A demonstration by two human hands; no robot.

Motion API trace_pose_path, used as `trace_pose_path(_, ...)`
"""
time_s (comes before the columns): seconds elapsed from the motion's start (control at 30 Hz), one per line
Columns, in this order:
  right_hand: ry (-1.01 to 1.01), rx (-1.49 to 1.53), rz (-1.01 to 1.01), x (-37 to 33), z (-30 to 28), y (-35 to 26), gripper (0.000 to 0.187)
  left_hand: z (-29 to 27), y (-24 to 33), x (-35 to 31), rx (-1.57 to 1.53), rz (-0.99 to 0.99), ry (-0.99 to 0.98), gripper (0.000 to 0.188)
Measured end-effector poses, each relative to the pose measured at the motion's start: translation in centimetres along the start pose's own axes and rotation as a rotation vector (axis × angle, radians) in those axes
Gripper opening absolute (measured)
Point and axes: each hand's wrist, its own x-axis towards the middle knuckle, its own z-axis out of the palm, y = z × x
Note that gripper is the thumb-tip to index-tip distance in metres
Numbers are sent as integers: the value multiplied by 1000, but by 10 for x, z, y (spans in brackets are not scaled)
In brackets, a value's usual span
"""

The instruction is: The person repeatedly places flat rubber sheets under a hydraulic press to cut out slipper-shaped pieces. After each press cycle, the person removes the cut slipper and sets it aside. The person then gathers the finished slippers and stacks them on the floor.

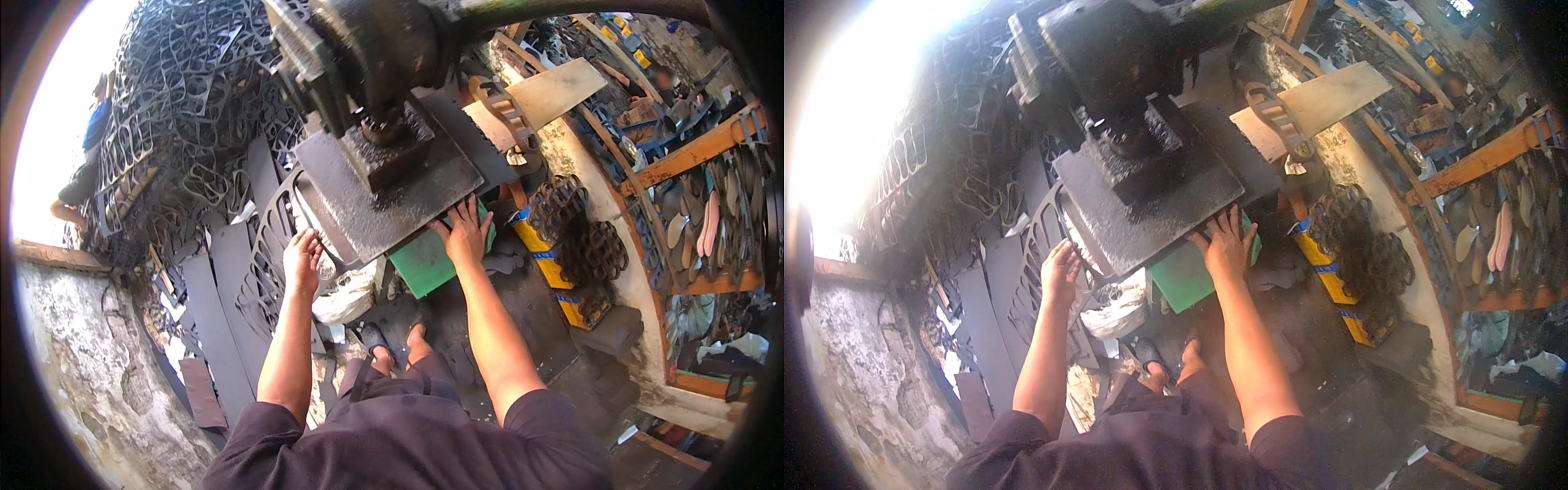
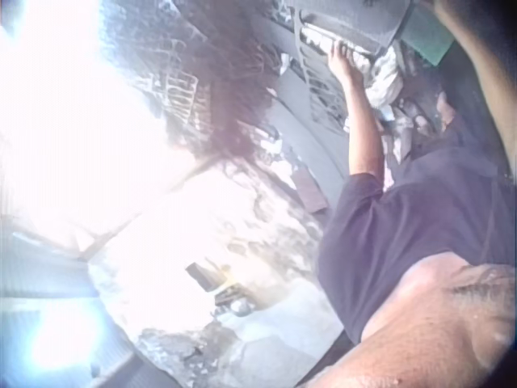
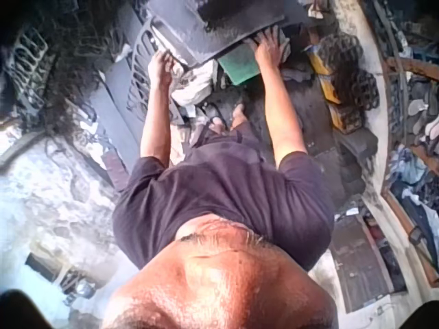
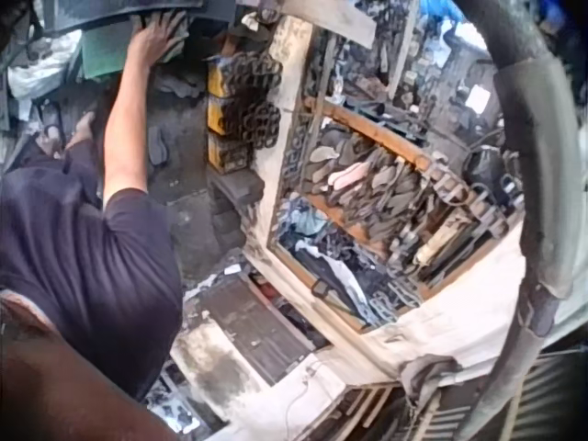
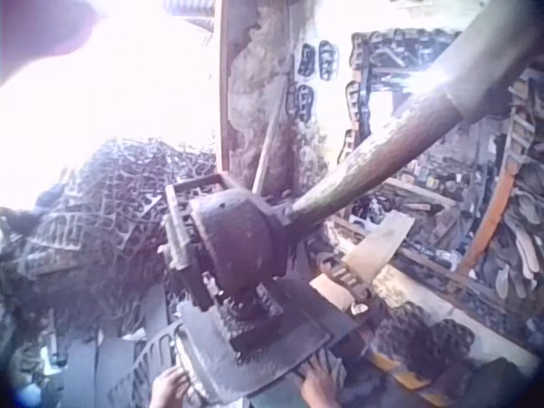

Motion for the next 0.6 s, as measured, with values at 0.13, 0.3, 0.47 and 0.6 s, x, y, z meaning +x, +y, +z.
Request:
trace_pose_path(0.13, -2, -115, -56, 25, 27, 16, 54, 18, 20, 1, -2, 57, -111, 35)
trace_pose_path(0.3, -327, 32, 14, 35, -66, 4, 49, 56, 70, -47, 166, 643, 50, 37)
trace_pose_path(0.47, 676, -292, -277, 27, -385, 50, 41, 310, 237, -244, 298, 1507, -569, 34)
trace_pose_path(0.6, 1055, -686, -286, 22, -539, 22, 40, 440, 287, -316, 464, 1568, -712, 29)
